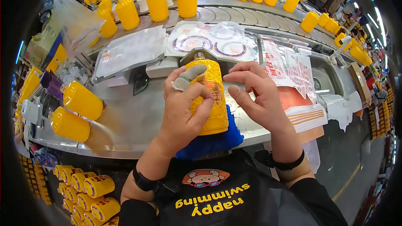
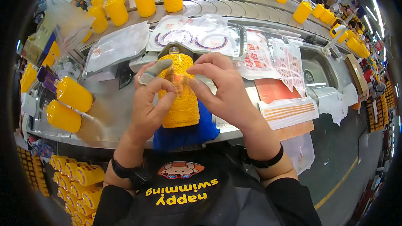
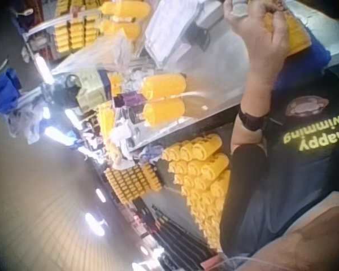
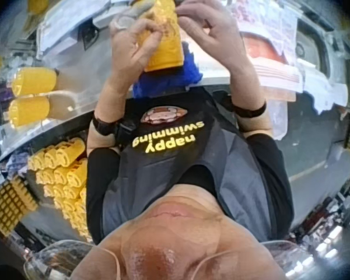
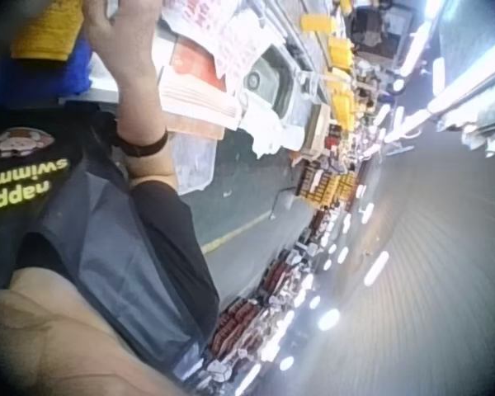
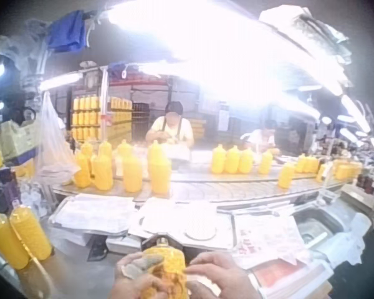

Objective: The person wipes a yellow bottle with a cloth, peels a horse sticker from a sheet, and presses it onto the bottle. They then apply a rectangular label and a red character sticker, smoothing all the decals with a plastic tool and a cloth.

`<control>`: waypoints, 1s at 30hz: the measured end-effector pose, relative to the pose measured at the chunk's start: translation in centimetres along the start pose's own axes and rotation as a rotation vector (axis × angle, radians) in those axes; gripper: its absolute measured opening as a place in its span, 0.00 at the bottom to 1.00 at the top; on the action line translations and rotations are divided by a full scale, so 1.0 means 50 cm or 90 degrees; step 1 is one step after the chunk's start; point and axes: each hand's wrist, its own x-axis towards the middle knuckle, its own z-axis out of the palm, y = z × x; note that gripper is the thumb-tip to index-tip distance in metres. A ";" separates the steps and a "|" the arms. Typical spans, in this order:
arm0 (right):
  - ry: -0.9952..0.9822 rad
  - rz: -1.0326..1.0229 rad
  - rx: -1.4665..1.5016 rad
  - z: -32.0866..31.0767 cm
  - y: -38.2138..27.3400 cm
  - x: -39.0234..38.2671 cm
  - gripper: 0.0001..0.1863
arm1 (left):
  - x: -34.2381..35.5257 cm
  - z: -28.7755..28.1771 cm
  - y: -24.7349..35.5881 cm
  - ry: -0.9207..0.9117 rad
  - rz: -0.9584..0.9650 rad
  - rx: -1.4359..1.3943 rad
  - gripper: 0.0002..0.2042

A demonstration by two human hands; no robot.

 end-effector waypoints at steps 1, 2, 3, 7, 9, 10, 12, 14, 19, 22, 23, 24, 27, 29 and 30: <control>-0.010 -0.006 -0.002 -0.005 -0.004 -0.002 0.08 | 0.000 -0.008 0.008 -0.033 0.041 0.102 0.05; -0.009 -0.009 0.002 -0.007 -0.008 -0.003 0.08 | 0.002 -0.013 0.017 -0.032 0.042 0.107 0.05; -0.032 -0.065 -0.032 -0.007 -0.011 -0.004 0.08 | 0.004 -0.018 0.027 -0.057 0.064 0.147 0.05; -0.083 -0.114 -0.066 0.001 -0.020 -0.015 0.08 | 0.011 -0.035 0.050 -0.138 0.081 0.223 0.04; -0.076 -0.091 -0.039 0.007 -0.019 -0.029 0.06 | 0.010 -0.037 0.044 -0.155 0.063 0.187 0.04; -0.079 -0.087 -0.041 0.012 -0.016 -0.036 0.06 | 0.007 -0.037 0.037 -0.163 0.044 0.155 0.04; -0.055 -0.023 0.012 0.023 -0.008 -0.052 0.06 | -0.008 -0.033 0.020 -0.108 0.021 0.107 0.05; -0.025 0.007 0.032 0.036 0.003 -0.067 0.05 | -0.030 -0.025 0.000 -0.047 -0.005 0.059 0.05; 0.025 0.160 0.218 0.070 0.017 -0.094 0.04 | -0.071 0.025 -0.035 0.088 -0.238 -0.337 0.14; 0.043 0.133 0.171 0.087 0.020 -0.097 0.05 | -0.080 0.050 -0.035 0.066 -0.243 -0.406 0.25; 0.039 0.131 0.168 0.091 0.020 -0.098 0.05 | -0.080 0.057 -0.033 0.069 -0.241 -0.392 0.27; 0.050 0.162 0.188 0.094 0.020 -0.099 0.06 | -0.079 0.062 -0.031 0.071 -0.237 -0.379 0.30; 0.052 0.191 0.189 0.095 0.024 -0.101 0.06 | -0.071 0.065 -0.026 0.077 -0.266 -0.353 0.32; 0.047 0.189 0.168 0.093 0.029 -0.103 0.06 | -0.066 0.062 -0.024 0.075 -0.284 -0.383 0.33; 0.037 0.226 0.212 0.092 0.032 -0.103 0.07 | -0.063 0.059 -0.025 0.067 -0.305 -0.423 0.33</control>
